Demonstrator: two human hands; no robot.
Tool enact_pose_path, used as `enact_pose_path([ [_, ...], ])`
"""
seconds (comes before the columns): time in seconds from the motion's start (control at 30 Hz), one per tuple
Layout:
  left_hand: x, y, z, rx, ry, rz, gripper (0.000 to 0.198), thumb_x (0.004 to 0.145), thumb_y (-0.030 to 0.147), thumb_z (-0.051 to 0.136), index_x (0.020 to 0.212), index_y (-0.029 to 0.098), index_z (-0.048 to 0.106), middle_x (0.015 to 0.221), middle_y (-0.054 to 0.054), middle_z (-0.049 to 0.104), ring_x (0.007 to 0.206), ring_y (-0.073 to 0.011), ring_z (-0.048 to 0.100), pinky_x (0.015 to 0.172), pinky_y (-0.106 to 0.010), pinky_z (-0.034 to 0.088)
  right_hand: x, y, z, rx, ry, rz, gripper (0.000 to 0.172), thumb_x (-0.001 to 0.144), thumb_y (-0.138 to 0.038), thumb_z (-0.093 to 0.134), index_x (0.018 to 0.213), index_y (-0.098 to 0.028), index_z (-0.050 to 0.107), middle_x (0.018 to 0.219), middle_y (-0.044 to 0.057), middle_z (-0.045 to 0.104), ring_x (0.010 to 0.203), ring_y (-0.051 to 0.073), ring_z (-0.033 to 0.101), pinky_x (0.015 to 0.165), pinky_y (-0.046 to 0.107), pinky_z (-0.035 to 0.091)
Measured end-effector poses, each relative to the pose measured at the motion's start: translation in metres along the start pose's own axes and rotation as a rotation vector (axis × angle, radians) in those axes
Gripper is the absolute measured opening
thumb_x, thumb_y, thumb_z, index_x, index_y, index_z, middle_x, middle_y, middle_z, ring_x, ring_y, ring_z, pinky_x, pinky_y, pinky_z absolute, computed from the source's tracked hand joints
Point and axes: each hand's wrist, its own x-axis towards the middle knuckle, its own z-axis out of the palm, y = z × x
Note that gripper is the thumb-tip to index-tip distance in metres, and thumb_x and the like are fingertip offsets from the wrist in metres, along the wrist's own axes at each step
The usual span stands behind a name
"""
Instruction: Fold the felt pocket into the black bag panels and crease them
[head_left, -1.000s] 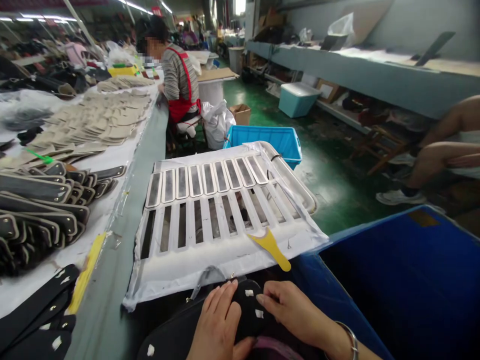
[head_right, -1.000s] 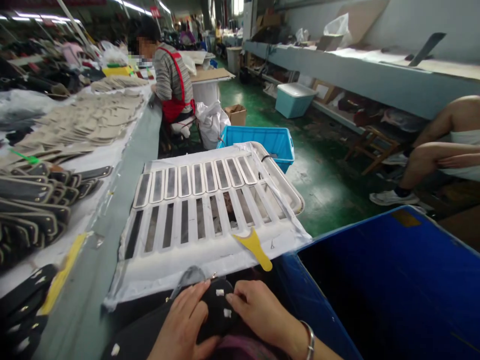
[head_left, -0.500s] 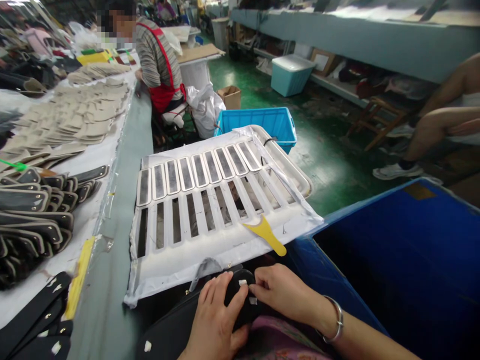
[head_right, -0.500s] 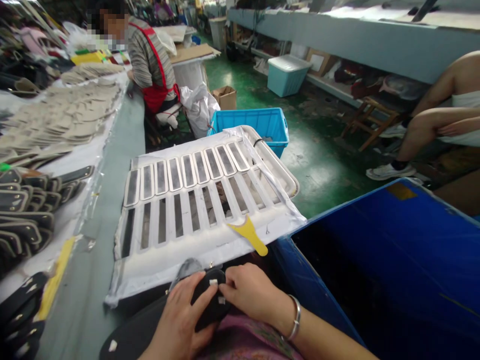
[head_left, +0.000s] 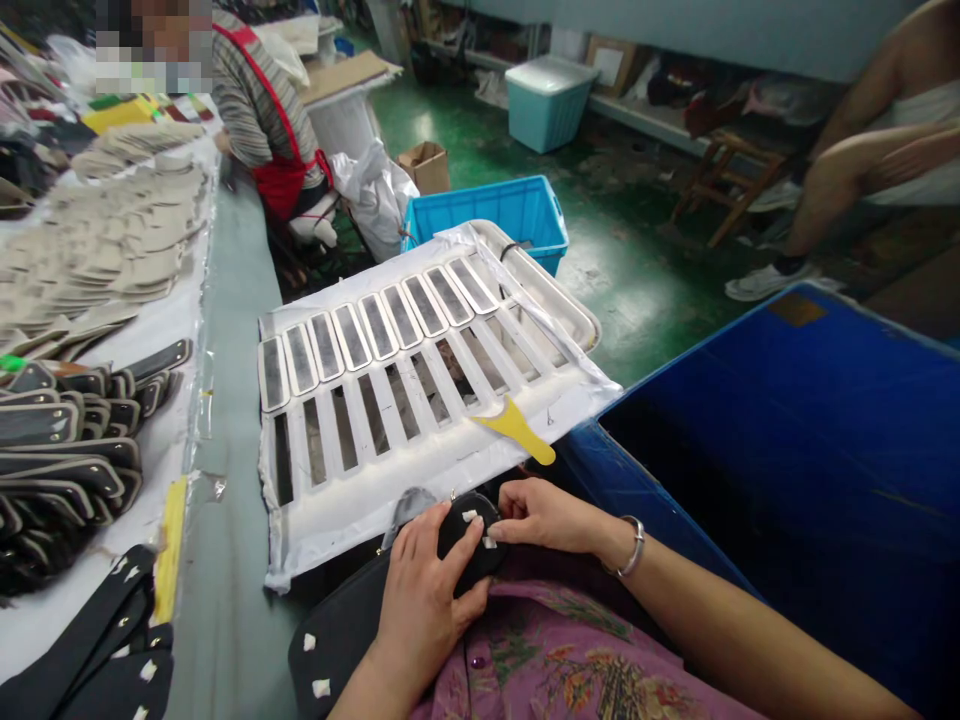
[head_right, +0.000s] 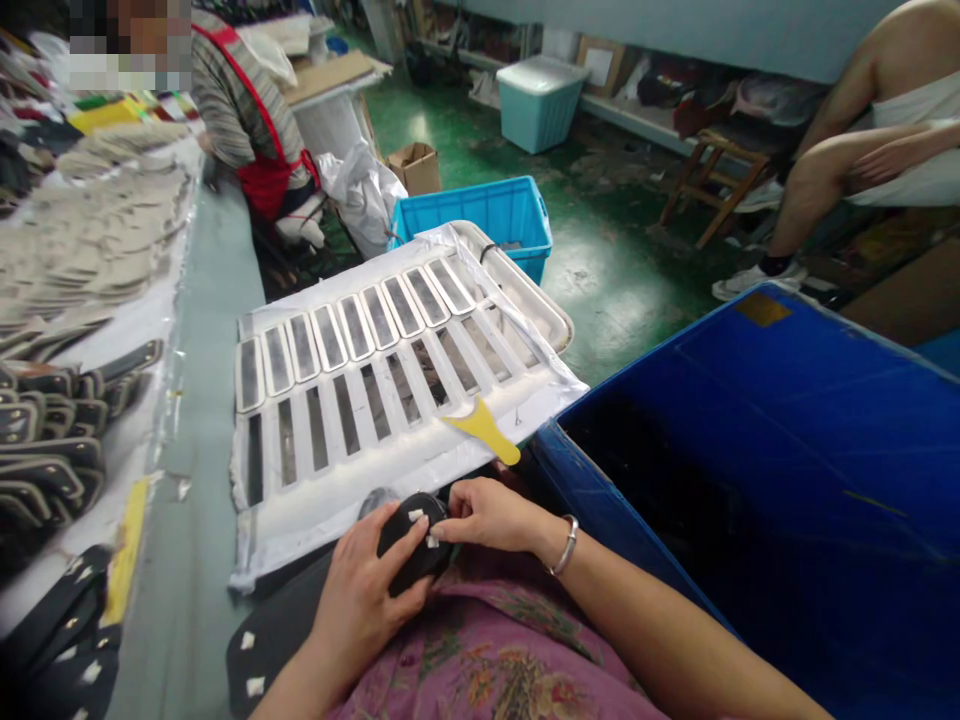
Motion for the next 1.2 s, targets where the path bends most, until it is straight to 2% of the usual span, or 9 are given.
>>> enact_pose_path([
  [0.17,0.001,0.002,-0.007,-0.071,-0.039,-0.06,0.057,0.072,0.026,0.068,0.126,0.031,0.05,0.131,-0.011,0.041,0.119,-0.0309,0.043,0.097,-0.052,0.038,0.0,-0.002,0.002,-0.056,0.003,0.014,0.031,0.071,-0.044,0.063,0.068,-0.016,0.05,0.059,-0.005,0.045,0.056,0.008,0.038,0.048,0.02,0.028],
  [0.37,-0.017,-0.015,-0.028,-0.148,-0.207,-0.134,0.097,0.064,0.03,0.075,0.142,0.022,0.019,0.146,-0.014,0.027,0.134,-0.0295,0.027,0.107,-0.051,0.029,0.001,0.003,0.005,-0.012,-0.006,0.039,0.041,0.07,-0.055,0.064,0.075,-0.015,0.055,0.061,-0.004,0.048,0.056,0.009,0.041,0.047,0.02,0.028],
  [0.53,-0.033,-0.022,-0.014,0.022,-0.124,-0.145,0.092,0.066,0.036,0.072,0.14,0.015,0.022,0.139,-0.017,0.041,0.126,-0.0311,0.038,0.105,-0.052,0.03,0.0,0.007,0.004,-0.056,0.001,0.071,0.047,0.071,-0.059,0.062,0.083,-0.014,0.056,0.067,-0.001,0.056,0.058,0.011,0.049,0.048,0.021,0.034],
  [0.7,-0.029,-0.017,-0.01,0.09,-0.077,-0.146,0.083,0.066,0.032,0.069,0.136,0.01,0.03,0.134,-0.017,0.046,0.12,-0.0304,0.044,0.1,-0.046,0.035,-0.003,-0.012,0.001,-0.262,0.165,-0.094,0.061,0.072,-0.05,0.066,0.119,-0.015,0.048,0.106,0.01,0.061,0.086,0.02,0.059,0.075,0.031,0.047],
  [0.8,-0.03,-0.017,-0.009,0.127,-0.033,-0.123,0.083,0.066,0.036,0.068,0.135,0.008,0.031,0.132,-0.018,0.048,0.119,-0.0302,0.045,0.099,-0.046,0.035,-0.004,-0.036,0.006,-0.483,0.278,-0.318,0.072,0.074,-0.048,0.065,0.132,-0.016,0.039,0.13,0.015,0.047,0.116,0.027,0.047,0.099,0.041,0.037],
  [0.87,-0.034,-0.019,-0.008,0.158,0.011,-0.103,0.088,0.066,0.041,0.068,0.136,0.005,0.028,0.132,-0.02,0.047,0.119,-0.0307,0.045,0.1,-0.046,0.035,-0.002,-0.051,0.012,-0.624,0.228,-0.467,0.081,0.072,-0.055,0.065,0.135,-0.014,0.037,0.135,0.016,0.043,0.125,0.029,0.038,0.106,0.046,0.029],
  [0.97,-0.048,-0.028,-0.007,0.222,0.066,-0.14,0.098,0.064,0.052,0.067,0.138,0.004,0.023,0.135,-0.021,0.044,0.122,-0.0327,0.042,0.102,-0.049,0.03,0.004,-0.063,0.019,-0.771,0.031,-0.597,0.097,0.066,-0.069,0.061,0.139,-0.012,0.034,0.14,0.017,0.038,0.13,0.031,0.032,0.11,0.05,0.02],
  [1.07,-0.065,-0.039,-0.01,0.262,0.084,-0.223,0.103,0.059,0.06,0.068,0.138,0.008,0.026,0.134,-0.019,0.046,0.121,-0.0341,0.043,0.102,-0.052,0.028,0.013,-0.062,0.022,-0.835,-0.125,-0.602,0.096,0.07,-0.074,0.052,0.141,-0.012,0.032,0.142,0.017,0.037,0.131,0.032,0.03,0.111,0.052,0.014],
  [1.2,-0.076,-0.048,-0.015,0.245,0.096,-0.225,0.099,0.054,0.065,0.069,0.132,0.012,0.036,0.127,-0.014,0.054,0.114,-0.0316,0.049,0.1,-0.047,0.03,0.02,-0.061,0.022,-0.859,-0.206,-0.553,0.093,0.073,-0.073,0.049,0.139,-0.01,0.036,0.137,0.018,0.043,0.129,0.033,0.033,0.111,0.052,0.016],
])
